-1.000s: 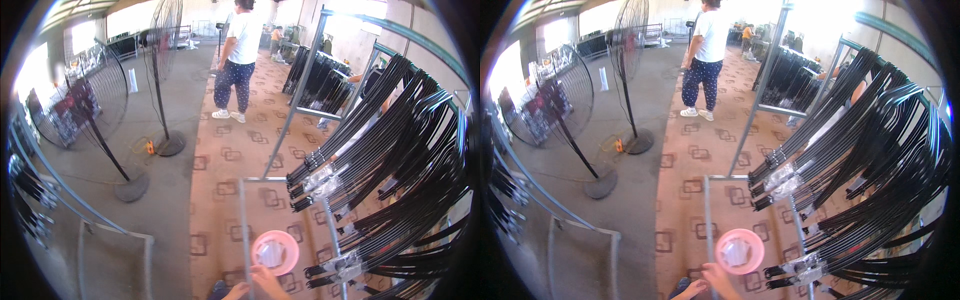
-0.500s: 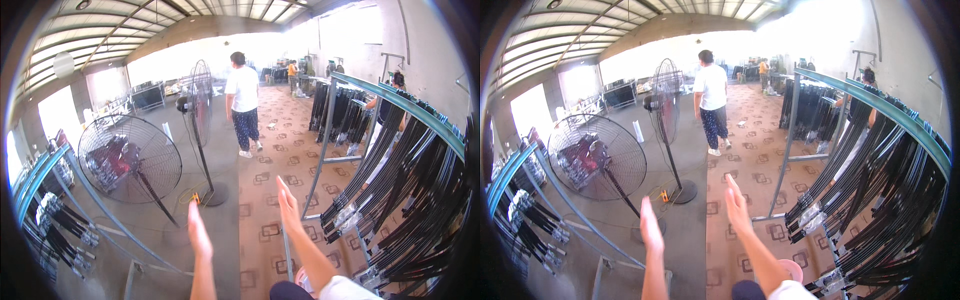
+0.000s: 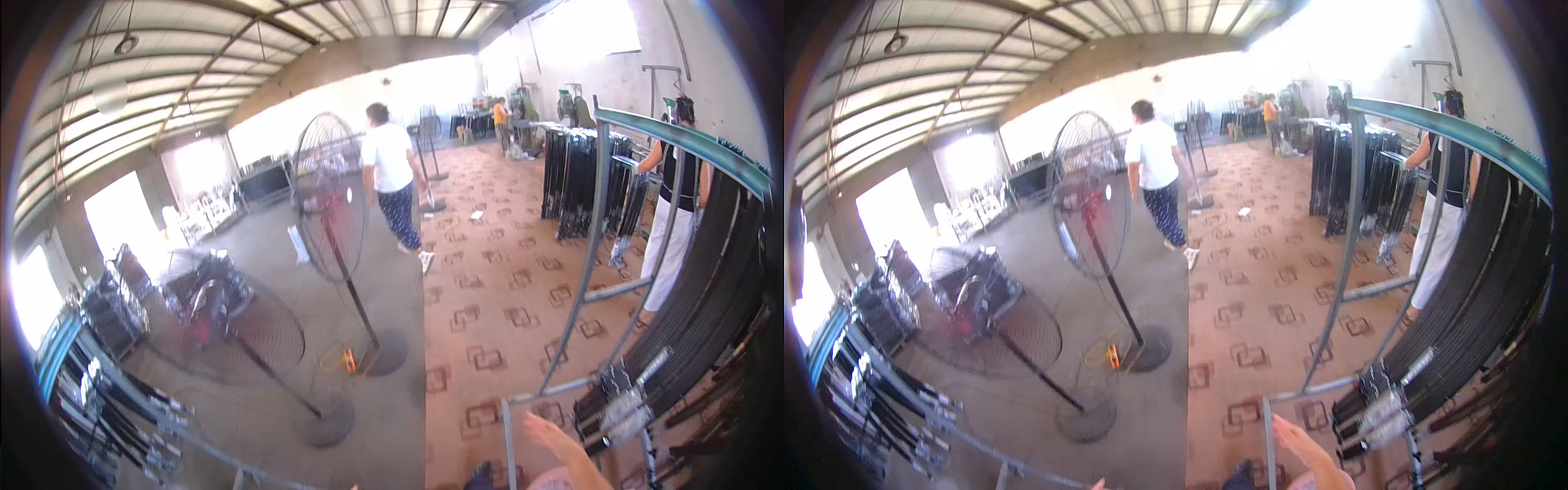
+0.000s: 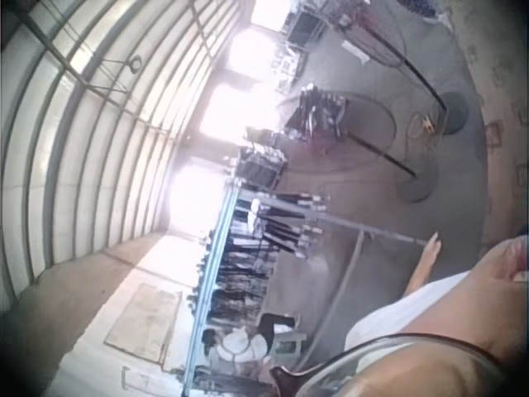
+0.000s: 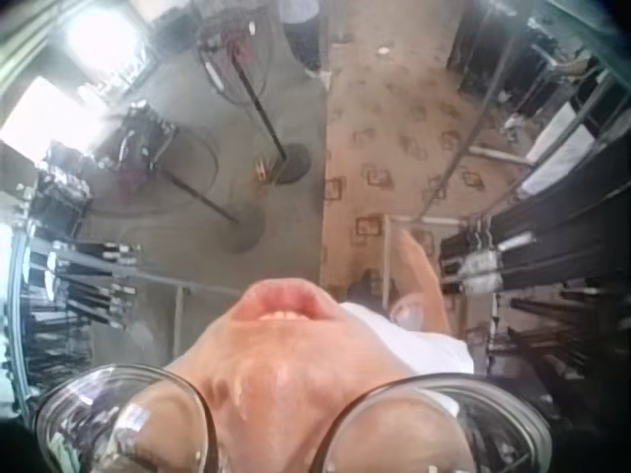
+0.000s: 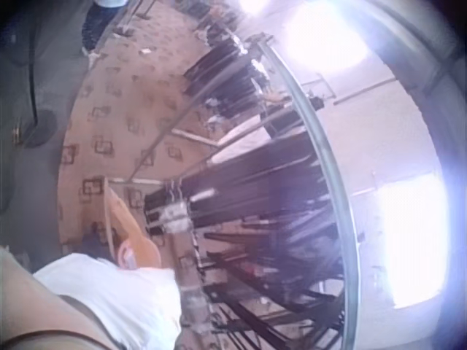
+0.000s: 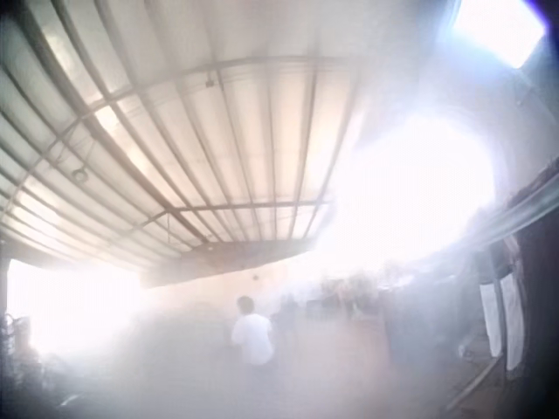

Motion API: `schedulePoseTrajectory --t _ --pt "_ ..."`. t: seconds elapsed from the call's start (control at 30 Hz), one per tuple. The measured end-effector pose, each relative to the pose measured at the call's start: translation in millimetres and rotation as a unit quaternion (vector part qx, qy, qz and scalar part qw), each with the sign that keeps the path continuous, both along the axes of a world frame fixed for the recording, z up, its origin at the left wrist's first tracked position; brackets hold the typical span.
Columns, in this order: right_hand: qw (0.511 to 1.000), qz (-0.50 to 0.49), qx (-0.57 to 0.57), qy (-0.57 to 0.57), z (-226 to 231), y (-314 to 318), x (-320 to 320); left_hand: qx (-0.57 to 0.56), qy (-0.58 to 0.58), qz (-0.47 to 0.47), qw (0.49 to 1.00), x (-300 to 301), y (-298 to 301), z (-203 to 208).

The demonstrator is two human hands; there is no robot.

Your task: The person takes pre-cut pieces of plastic film from a bowl and wraps them around the joints of black metal rods. They then use a roll of plastic film to wrap larger sections of the rods while they hang on a metal rack.

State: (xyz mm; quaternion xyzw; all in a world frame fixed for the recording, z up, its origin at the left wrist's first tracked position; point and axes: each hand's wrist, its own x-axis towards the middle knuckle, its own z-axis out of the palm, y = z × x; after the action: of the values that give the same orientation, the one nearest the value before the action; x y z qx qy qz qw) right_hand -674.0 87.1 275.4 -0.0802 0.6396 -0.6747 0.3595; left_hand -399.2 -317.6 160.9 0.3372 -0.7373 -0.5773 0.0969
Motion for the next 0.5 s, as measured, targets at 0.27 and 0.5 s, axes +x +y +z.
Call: schedulePoseTrajectory --t 0.27,0.5 --pt "0.984 -0.044 -0.133 0.107 63 -107 -179 -0.078 0.184 -0.106 0.974 -299 -16 211" --pt "0.977 -0.061 -0.078 0.187 86 -111 -242 0.036 0.016 -0.309 0.950 -409 -9 182"
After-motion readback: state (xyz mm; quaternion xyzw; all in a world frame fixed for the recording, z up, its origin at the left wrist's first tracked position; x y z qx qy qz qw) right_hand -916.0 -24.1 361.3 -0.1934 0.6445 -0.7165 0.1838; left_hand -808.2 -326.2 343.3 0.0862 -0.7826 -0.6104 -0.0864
